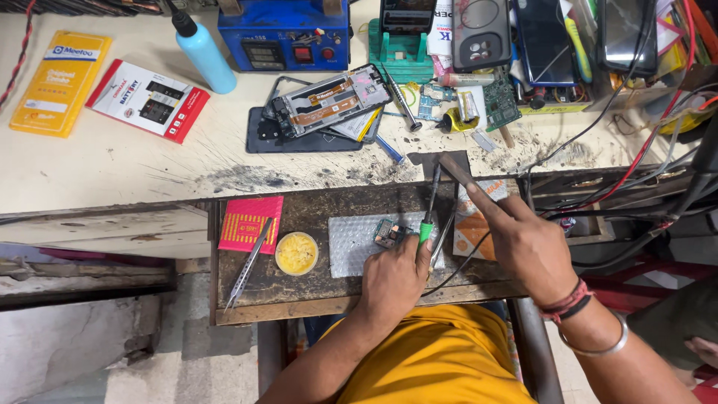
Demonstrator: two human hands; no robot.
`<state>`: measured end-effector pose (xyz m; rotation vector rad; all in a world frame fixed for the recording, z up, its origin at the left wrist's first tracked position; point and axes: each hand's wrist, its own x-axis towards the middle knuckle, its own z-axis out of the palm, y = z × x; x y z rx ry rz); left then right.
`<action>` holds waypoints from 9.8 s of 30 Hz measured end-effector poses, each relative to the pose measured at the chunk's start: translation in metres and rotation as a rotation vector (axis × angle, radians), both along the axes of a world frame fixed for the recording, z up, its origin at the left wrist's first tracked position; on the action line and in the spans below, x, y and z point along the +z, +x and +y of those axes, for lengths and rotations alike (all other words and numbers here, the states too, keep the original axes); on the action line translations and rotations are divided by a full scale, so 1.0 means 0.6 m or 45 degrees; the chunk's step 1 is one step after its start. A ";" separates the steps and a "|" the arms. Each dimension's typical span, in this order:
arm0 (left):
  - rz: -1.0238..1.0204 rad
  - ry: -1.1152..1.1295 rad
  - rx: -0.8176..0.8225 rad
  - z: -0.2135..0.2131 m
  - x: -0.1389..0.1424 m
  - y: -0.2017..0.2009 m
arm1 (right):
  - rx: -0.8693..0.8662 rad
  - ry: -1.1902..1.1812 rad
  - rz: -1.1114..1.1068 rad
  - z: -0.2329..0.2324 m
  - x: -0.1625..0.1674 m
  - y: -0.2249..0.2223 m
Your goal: The person uses a soldering iron and tweezers to work on a small circuit board placed on a workbench. They apply solder to specific points on the board while holding it steady with the tweezers.
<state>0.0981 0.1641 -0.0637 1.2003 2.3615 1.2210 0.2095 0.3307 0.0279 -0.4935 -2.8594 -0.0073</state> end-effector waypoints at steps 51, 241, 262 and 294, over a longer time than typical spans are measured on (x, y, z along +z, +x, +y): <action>0.090 -0.038 -0.049 -0.006 0.003 0.012 | -0.006 0.015 -0.003 -0.008 0.000 -0.041; 0.677 -0.564 0.833 -0.258 -0.089 -0.167 | 0.182 -1.209 1.277 0.081 -0.341 0.121; -1.344 1.407 0.067 -0.246 -0.123 -0.109 | 0.158 -1.248 1.250 0.058 -0.315 0.125; -0.384 0.531 0.337 -0.052 -0.108 -0.151 | 0.136 -1.172 1.104 0.059 -0.301 0.119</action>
